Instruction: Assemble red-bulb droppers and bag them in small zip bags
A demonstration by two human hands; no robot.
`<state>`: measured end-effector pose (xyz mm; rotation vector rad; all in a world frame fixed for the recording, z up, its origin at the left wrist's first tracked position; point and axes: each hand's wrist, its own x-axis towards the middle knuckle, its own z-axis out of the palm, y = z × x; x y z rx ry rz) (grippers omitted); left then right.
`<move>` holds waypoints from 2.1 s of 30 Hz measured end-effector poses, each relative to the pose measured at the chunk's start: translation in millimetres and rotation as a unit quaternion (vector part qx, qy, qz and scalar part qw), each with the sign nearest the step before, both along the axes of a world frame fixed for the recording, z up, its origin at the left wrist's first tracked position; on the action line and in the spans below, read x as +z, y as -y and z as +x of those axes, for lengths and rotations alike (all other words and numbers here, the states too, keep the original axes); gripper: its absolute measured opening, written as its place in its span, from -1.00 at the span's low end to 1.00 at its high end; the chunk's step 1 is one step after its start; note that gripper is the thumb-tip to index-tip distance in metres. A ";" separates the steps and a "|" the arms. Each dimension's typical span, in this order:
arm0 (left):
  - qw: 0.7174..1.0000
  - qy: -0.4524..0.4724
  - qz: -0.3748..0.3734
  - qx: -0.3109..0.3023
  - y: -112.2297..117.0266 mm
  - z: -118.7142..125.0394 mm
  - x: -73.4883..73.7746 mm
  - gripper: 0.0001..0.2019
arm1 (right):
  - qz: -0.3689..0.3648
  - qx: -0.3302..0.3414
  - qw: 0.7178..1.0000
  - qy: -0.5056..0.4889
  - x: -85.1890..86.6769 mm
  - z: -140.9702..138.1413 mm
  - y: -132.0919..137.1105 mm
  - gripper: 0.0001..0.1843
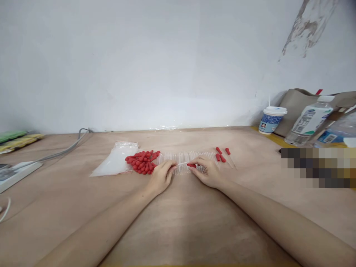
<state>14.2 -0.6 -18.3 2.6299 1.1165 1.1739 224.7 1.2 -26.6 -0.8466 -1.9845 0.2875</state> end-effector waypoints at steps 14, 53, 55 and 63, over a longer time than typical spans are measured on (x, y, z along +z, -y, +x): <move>0.999 -0.005 0.012 -0.041 -2.4 -1.9 -0.7 -0.80 | 0.000 0.033 0.999 0.000 0.4 1.8 1.3 -0.85; 0.992 -0.087 0.084 -0.037 -8.3 -10.8 -0.8 -0.79 | 0.052 -0.048 0.995 0.064 7.2 8.0 6.0 -0.88; 0.993 -0.096 0.068 -0.031 -7.2 -12.5 -0.7 -0.79 | 0.046 -0.038 0.997 0.057 8.5 8.6 6.5 -0.88; 0.997 -0.048 0.036 -0.057 0.4 -7.9 -0.5 -0.81 | 0.026 0.015 0.999 0.046 2.3 7.6 3.6 -0.89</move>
